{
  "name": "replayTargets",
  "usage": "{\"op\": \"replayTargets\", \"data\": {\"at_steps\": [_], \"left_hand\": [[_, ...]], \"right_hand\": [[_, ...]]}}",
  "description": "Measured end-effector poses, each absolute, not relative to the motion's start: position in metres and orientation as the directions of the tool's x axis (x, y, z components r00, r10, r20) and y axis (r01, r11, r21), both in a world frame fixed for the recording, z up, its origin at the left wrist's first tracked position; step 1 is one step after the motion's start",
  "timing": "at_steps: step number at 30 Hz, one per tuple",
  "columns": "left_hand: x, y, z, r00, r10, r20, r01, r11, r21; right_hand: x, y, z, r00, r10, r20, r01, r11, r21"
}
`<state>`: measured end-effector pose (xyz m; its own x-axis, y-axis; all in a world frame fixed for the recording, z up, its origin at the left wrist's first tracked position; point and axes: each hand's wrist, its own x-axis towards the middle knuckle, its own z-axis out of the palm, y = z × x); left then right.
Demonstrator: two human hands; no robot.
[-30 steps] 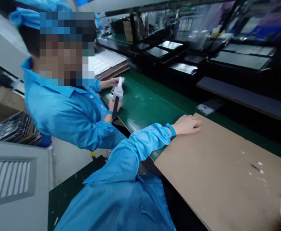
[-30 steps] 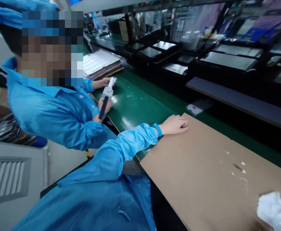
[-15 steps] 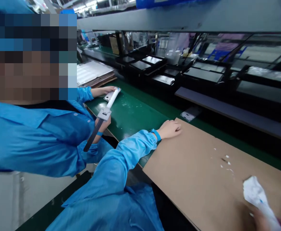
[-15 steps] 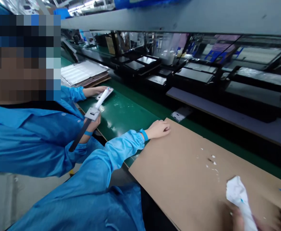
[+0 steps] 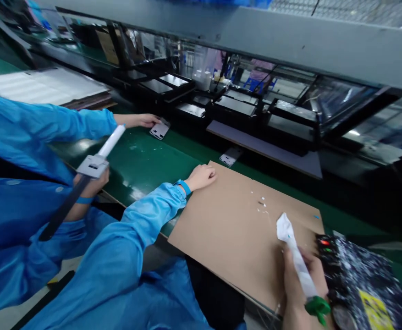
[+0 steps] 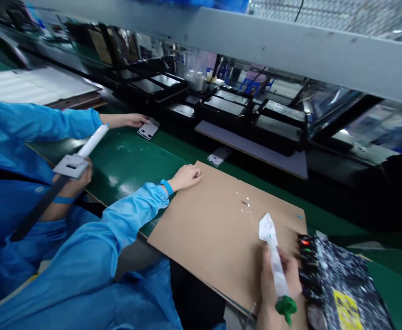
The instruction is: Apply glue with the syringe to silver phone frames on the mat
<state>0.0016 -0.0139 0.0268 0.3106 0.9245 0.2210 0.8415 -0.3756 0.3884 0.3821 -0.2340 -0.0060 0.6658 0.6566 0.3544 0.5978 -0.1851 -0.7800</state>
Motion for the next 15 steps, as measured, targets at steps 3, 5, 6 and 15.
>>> {"op": "replayTargets", "data": {"at_steps": [3, 5, 6, 15], "left_hand": [[0.001, -0.016, 0.029, 0.309, 0.928, 0.209, 0.834, -0.370, 0.409], [0.000, -0.016, 0.028, 0.322, 0.925, 0.204, 0.819, -0.380, 0.430], [-0.001, -0.016, 0.027, 0.331, 0.922, 0.203, 0.809, -0.388, 0.442], [-0.011, -0.004, 0.005, 0.359, 0.905, 0.230, 0.819, -0.423, 0.387]], "right_hand": [[0.378, -0.234, -0.002, 0.697, 0.642, 0.320, 0.585, -0.250, -0.772], [0.374, -0.237, 0.003, 0.661, 0.682, 0.314, 0.599, -0.227, -0.768], [0.372, -0.239, 0.006, 0.655, 0.690, 0.306, 0.592, -0.218, -0.776], [0.362, -0.239, 0.014, 0.612, 0.742, 0.274, 0.594, -0.203, -0.778]]}}
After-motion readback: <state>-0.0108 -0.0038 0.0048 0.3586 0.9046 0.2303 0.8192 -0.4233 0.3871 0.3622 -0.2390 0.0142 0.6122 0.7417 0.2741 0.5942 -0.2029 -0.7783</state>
